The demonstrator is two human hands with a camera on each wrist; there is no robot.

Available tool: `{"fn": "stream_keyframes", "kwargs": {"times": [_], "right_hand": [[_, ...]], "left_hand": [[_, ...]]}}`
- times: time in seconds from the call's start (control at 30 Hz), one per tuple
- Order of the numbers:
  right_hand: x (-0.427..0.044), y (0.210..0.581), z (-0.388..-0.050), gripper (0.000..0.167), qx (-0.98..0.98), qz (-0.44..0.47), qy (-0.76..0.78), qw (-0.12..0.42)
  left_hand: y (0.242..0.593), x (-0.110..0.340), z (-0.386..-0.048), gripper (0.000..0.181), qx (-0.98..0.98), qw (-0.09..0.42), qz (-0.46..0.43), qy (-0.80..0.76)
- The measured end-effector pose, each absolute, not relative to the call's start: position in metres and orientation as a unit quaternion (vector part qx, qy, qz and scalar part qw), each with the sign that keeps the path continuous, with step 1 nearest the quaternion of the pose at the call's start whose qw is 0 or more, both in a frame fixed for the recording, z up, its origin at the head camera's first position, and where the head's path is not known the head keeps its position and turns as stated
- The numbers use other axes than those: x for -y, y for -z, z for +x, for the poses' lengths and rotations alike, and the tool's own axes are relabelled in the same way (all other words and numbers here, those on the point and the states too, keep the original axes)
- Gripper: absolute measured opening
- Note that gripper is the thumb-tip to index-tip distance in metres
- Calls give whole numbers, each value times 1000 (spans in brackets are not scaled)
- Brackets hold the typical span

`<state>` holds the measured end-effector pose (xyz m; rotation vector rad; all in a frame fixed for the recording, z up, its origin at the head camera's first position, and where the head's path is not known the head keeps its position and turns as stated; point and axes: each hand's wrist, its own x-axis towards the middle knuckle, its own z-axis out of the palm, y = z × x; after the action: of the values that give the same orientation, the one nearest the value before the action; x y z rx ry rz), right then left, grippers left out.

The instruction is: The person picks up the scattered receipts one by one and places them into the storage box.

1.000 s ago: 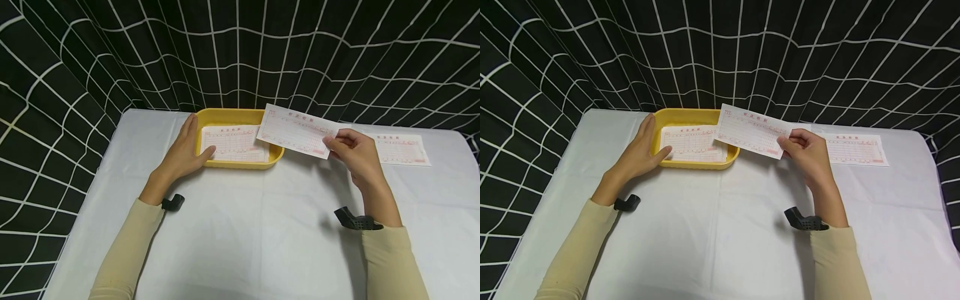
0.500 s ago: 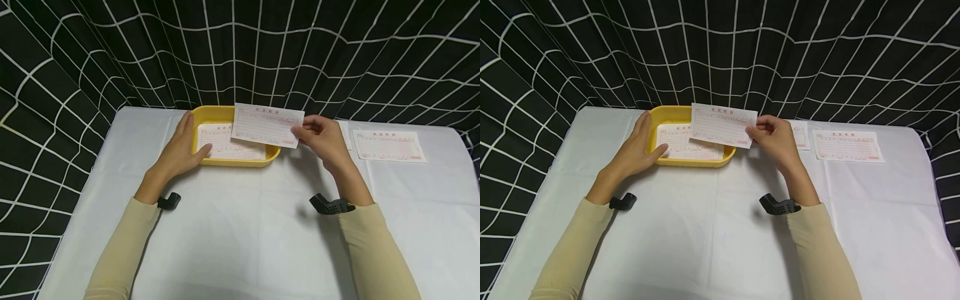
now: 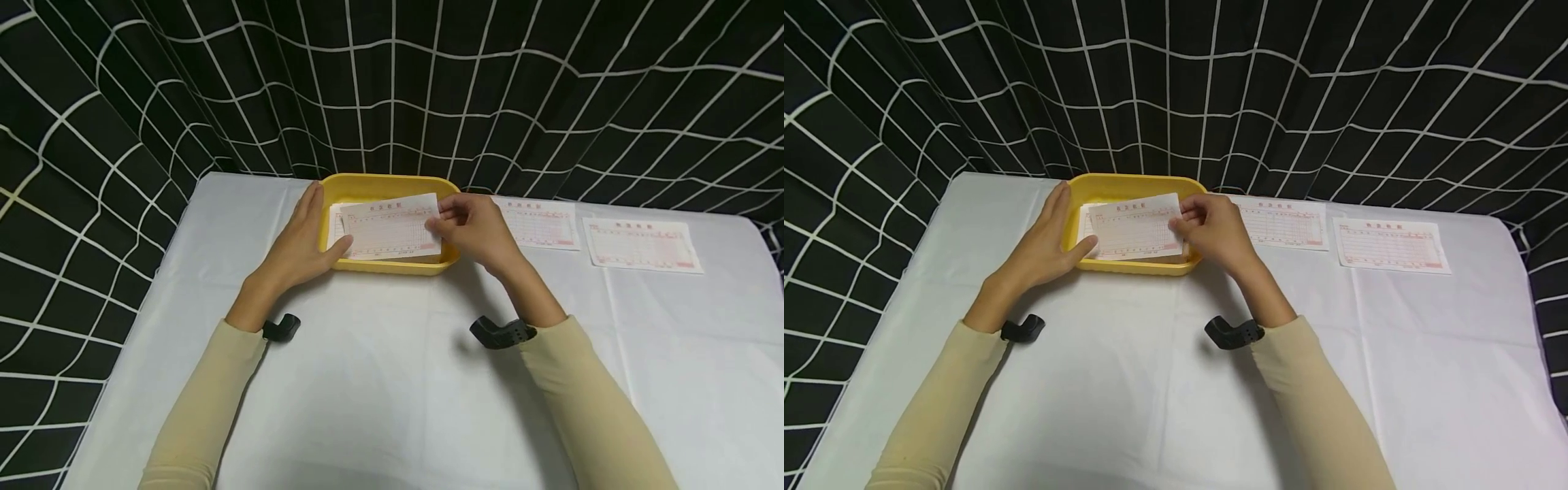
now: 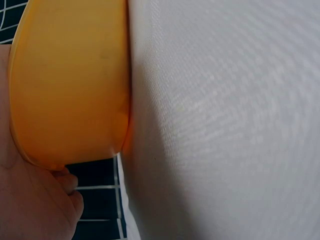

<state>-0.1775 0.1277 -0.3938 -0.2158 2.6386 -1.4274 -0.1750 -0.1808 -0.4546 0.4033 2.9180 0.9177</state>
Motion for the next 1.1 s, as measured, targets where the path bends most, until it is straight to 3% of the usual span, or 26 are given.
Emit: {"fn": "stream_keyframes", "kwargs": {"times": [0.3,0.43,0.73,1.1], "right_hand": [[-109,400,-179,27,-915,-113,382,68],[-108,403,-177,15,-929,-140,340,39],[-119,390,-166,36,-938,-128,322,5],[-151,388,-158,33,-928,-139,339,-63]], "left_hand": [[456,180,-177,105,-948,27,129,-288],[456,180,-177,105,-947,26,129,-292],[454,179,-176,104,-947,23,133,-291],[456,178,-176,104,-950,20,130,-282]]}}
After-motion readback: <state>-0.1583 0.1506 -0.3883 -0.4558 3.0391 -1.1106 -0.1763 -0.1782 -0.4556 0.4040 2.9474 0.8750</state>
